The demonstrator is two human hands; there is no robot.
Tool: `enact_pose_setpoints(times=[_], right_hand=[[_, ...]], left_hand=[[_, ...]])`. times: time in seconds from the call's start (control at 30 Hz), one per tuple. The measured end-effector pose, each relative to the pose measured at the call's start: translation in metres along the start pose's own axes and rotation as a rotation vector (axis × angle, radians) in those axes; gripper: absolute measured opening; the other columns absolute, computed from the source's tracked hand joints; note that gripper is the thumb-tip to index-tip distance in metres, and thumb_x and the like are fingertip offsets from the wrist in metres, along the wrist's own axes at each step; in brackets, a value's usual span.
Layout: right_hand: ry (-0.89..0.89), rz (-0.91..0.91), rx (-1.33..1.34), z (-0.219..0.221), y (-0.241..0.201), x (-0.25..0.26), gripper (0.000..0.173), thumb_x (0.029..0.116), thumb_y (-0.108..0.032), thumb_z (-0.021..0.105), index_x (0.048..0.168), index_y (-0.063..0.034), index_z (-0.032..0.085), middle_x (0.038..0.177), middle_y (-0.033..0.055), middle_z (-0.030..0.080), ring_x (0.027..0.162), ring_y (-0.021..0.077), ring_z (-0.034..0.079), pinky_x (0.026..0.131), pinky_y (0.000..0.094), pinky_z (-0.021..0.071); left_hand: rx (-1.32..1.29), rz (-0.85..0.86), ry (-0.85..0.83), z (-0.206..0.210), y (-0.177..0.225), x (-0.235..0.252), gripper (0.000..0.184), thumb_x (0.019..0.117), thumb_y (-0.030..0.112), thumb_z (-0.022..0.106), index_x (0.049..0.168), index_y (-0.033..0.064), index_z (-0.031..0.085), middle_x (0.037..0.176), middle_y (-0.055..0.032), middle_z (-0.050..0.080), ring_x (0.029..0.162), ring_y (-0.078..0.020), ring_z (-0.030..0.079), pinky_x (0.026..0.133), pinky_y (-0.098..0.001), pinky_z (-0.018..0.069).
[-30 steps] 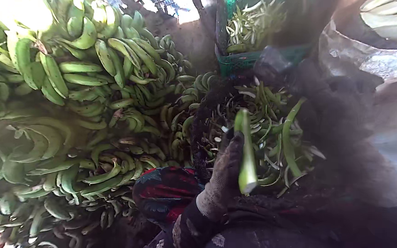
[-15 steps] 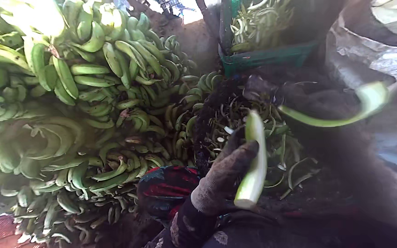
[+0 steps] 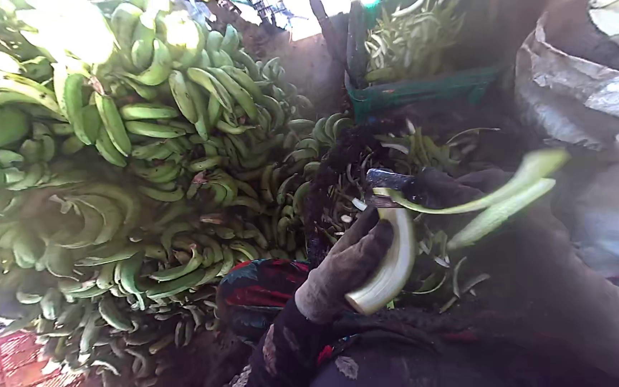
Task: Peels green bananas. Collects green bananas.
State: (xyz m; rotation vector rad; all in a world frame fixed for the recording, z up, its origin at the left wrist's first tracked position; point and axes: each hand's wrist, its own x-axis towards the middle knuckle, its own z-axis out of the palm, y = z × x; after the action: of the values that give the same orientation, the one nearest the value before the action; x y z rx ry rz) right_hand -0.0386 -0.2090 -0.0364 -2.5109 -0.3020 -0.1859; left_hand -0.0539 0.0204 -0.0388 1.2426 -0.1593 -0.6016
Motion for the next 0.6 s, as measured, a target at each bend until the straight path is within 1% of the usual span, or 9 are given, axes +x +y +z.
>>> enact_pose_setpoints(times=[0.07, 0.13, 0.2, 0.27, 0.33, 0.43, 0.47, 0.53, 0.6], right_hand=[[-0.117, 0.078, -0.157, 0.010, 0.021, 0.011, 0.028, 0.0871, -0.023, 0.076, 0.107, -0.0036, 0.073, 0.112, 0.0276, 0.067, 0.100, 0.0511, 0.064, 0.079, 0.0716, 0.0463], [-0.119, 0.158, -0.203, 0.018, 0.033, 0.014, 0.043, 0.0849, -0.027, 0.079, 0.124, -0.0140, 0.069, 0.114, 0.0269, 0.067, 0.101, 0.0517, 0.063, 0.079, 0.0724, 0.0447], [-0.029, 0.129, -0.137, 0.015, 0.018, 0.010, 0.059, 0.0921, -0.026, 0.070, 0.149, -0.0311, 0.055, 0.120, 0.0251, 0.066, 0.105, 0.0489, 0.064, 0.082, 0.0698, 0.0450], [0.085, 0.065, 0.021, 0.024, -0.001, -0.006, 0.054, 0.0942, -0.029, 0.064, 0.147, -0.0302, 0.057, 0.119, 0.0231, 0.066, 0.107, 0.0463, 0.063, 0.085, 0.0707, 0.0459], [0.251, 0.012, 0.111, 0.041, -0.023, -0.023, 0.040, 0.0950, -0.031, 0.065, 0.133, -0.0190, 0.069, 0.106, 0.0187, 0.070, 0.096, 0.0360, 0.067, 0.081, 0.0588, 0.0522], [0.448, -0.003, 0.161, 0.056, -0.043, -0.035, 0.022, 0.0912, -0.021, 0.071, 0.108, -0.0090, 0.078, 0.089, 0.0115, 0.071, 0.081, 0.0200, 0.067, 0.077, 0.0366, 0.0558], [0.440, -0.012, 0.131, 0.055, -0.038, -0.036, 0.027, 0.0921, -0.021, 0.069, 0.115, -0.0092, 0.077, 0.096, 0.0163, 0.071, 0.086, 0.0269, 0.067, 0.080, 0.0438, 0.0528], [0.306, 0.003, 0.038, 0.046, -0.014, -0.029, 0.039, 0.0946, -0.025, 0.065, 0.133, -0.0166, 0.070, 0.109, 0.0228, 0.069, 0.097, 0.0399, 0.066, 0.084, 0.0586, 0.0481], [-0.049, 0.084, -0.076, 0.028, 0.010, -0.010, 0.049, 0.0967, -0.024, 0.067, 0.145, -0.0256, 0.059, 0.113, 0.0251, 0.069, 0.100, 0.0467, 0.066, 0.083, 0.0673, 0.0489]], left_hand=[[0.026, -0.054, 0.007, 0.005, -0.010, -0.019, 0.061, 0.0997, 0.033, 0.052, 0.147, -0.0020, 0.036, 0.114, -0.0038, 0.068, 0.097, -0.0103, 0.068, 0.088, -0.0317, 0.0592], [0.067, 0.000, 0.125, 0.008, -0.016, -0.027, 0.058, 0.1023, 0.030, 0.046, 0.147, -0.0038, 0.033, 0.113, -0.0040, 0.068, 0.097, -0.0100, 0.068, 0.088, -0.0319, 0.0592], [0.060, 0.175, 0.402, 0.005, -0.018, -0.013, 0.059, 0.1017, 0.049, 0.048, 0.143, 0.0074, 0.043, 0.105, -0.0007, 0.070, 0.091, -0.0089, 0.069, 0.081, -0.0302, 0.0599], [0.042, 0.365, 0.672, 0.000, -0.011, 0.008, 0.056, 0.1020, 0.057, 0.044, 0.141, 0.0160, 0.048, 0.108, 0.0019, 0.068, 0.094, -0.0070, 0.067, 0.082, -0.0301, 0.0588], [-0.145, 0.519, 0.738, -0.001, 0.008, 0.028, 0.050, 0.1082, 0.050, 0.031, 0.138, 0.0151, 0.050, 0.117, -0.0031, 0.065, 0.106, -0.0126, 0.065, 0.090, -0.0353, 0.0573], [-0.504, 0.529, 0.553, 0.006, 0.028, 0.044, 0.048, 0.1091, 0.051, 0.024, 0.115, 0.0158, 0.057, 0.104, -0.0038, 0.067, 0.098, -0.0150, 0.068, 0.086, -0.0356, 0.0588], [-0.399, 0.446, 0.458, 0.006, 0.023, 0.042, 0.047, 0.1087, 0.050, 0.028, 0.114, 0.0155, 0.059, 0.097, -0.0017, 0.066, 0.089, -0.0109, 0.067, 0.078, -0.0300, 0.0586], [0.029, 0.219, 0.285, 0.000, 0.007, 0.030, 0.041, 0.1077, 0.042, 0.036, 0.131, 0.0134, 0.054, 0.096, 0.0014, 0.067, 0.083, -0.0045, 0.066, 0.074, -0.0251, 0.0580], [0.250, 0.028, 0.036, -0.009, -0.009, 0.016, 0.054, 0.1006, 0.040, 0.046, 0.140, 0.0039, 0.048, 0.100, -0.0002, 0.069, 0.085, -0.0047, 0.066, 0.077, -0.0267, 0.0585]])
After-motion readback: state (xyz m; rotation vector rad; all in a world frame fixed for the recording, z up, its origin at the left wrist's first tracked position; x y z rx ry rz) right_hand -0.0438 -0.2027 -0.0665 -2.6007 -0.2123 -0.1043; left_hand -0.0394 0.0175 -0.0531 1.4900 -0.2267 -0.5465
